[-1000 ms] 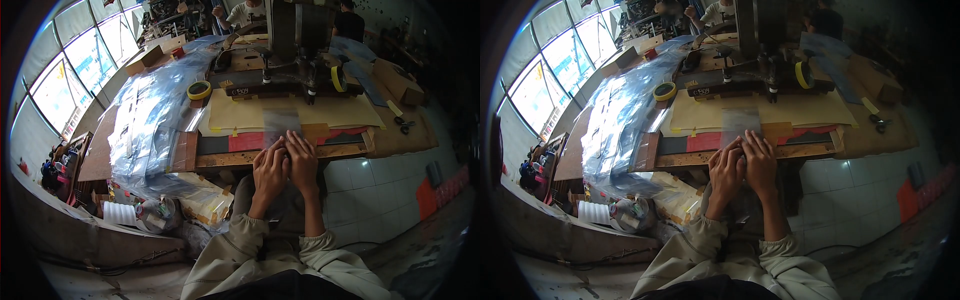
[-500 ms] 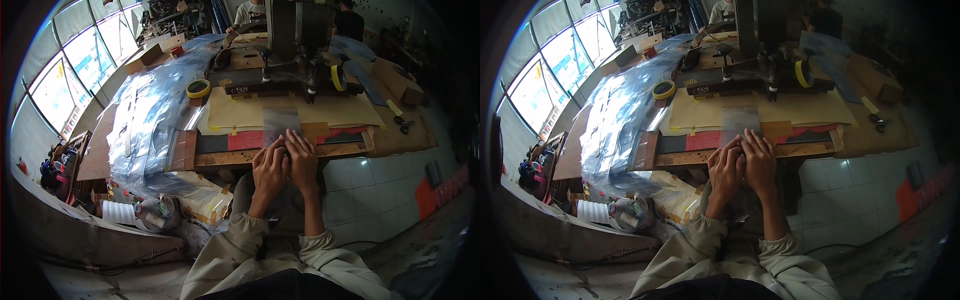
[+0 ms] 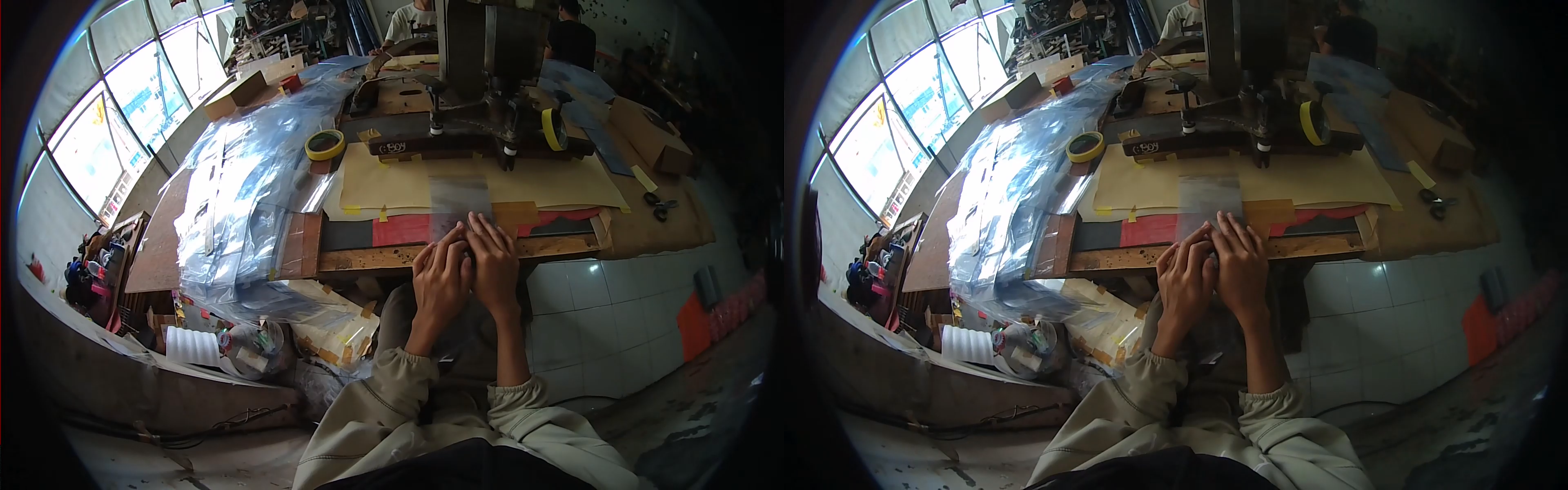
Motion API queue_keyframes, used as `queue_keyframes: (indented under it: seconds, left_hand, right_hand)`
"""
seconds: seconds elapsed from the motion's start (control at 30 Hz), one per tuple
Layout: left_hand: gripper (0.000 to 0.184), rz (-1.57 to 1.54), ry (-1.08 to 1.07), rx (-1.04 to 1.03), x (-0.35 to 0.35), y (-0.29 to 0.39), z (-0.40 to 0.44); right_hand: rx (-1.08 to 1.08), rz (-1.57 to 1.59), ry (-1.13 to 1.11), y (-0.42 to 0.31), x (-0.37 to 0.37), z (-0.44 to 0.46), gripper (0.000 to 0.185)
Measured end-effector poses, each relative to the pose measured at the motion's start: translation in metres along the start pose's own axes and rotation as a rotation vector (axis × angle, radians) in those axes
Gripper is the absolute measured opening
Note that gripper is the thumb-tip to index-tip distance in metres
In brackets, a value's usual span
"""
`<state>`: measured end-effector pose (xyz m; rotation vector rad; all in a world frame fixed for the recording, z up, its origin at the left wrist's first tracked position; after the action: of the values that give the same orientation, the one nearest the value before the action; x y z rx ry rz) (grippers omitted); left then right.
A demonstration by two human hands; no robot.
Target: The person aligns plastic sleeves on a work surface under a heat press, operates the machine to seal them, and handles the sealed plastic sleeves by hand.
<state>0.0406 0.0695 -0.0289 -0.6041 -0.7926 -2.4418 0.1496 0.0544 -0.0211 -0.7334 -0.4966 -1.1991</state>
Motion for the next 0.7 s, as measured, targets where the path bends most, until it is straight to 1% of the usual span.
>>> queue_keyframes:
  seconds: [0.1, 0.2, 0.23, 0.33, 0.43, 0.53, 0.63, 0.7]
  left_hand:
    - [0.024, -0.022, -0.009, -0.008, 0.000, 0.000, -0.001]
    - [0.026, -0.053, 0.245, 0.057, 0.005, 0.009, -0.017]
    - [0.028, -0.056, 0.280, 0.031, 0.007, 0.009, -0.031]
    - [0.027, -0.254, 0.413, 0.241, 0.002, 0.013, -0.074]
    - [0.021, -0.609, 0.148, 0.504, -0.002, 0.008, -0.084]
    - [0.019, -0.674, -0.066, 0.555, -0.006, 0.000, -0.079]
    - [0.020, -0.701, 0.004, 0.546, -0.006, 0.001, -0.072]
    - [0.021, -0.723, -0.007, 0.545, -0.005, -0.002, -0.067]
  right_hand:
    - [0.001, 0.022, 0.014, 0.000, -0.001, 0.000, 0.039]
    - [0.011, 0.039, 0.025, 0.001, -0.001, 0.000, 0.037]
    - [0.013, 0.045, 0.030, -0.001, -0.001, 0.001, 0.037]
    - [0.013, 0.048, 0.036, 0.001, 0.000, 0.001, 0.038]
    - [0.014, 0.049, 0.042, -0.001, 0.000, 0.001, 0.038]
    - [0.019, 0.053, 0.044, -0.002, 0.002, 0.002, 0.037]
    - [0.018, 0.049, 0.030, -0.001, 0.001, 0.000, 0.038]
    - [0.022, 0.047, 0.026, -0.001, -0.001, 0.001, 0.039]
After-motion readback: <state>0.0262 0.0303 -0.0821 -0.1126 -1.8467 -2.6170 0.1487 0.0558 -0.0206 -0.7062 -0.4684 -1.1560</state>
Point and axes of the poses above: each hand's wrist, its own z-axis towards the middle knuckle, its own x-axis out of the back of the hand, y = z × x, the point moved 2 cm from there along z, towards the middle knuckle, and after that the axes turned 1 degree about z, right-handed, at the moved point
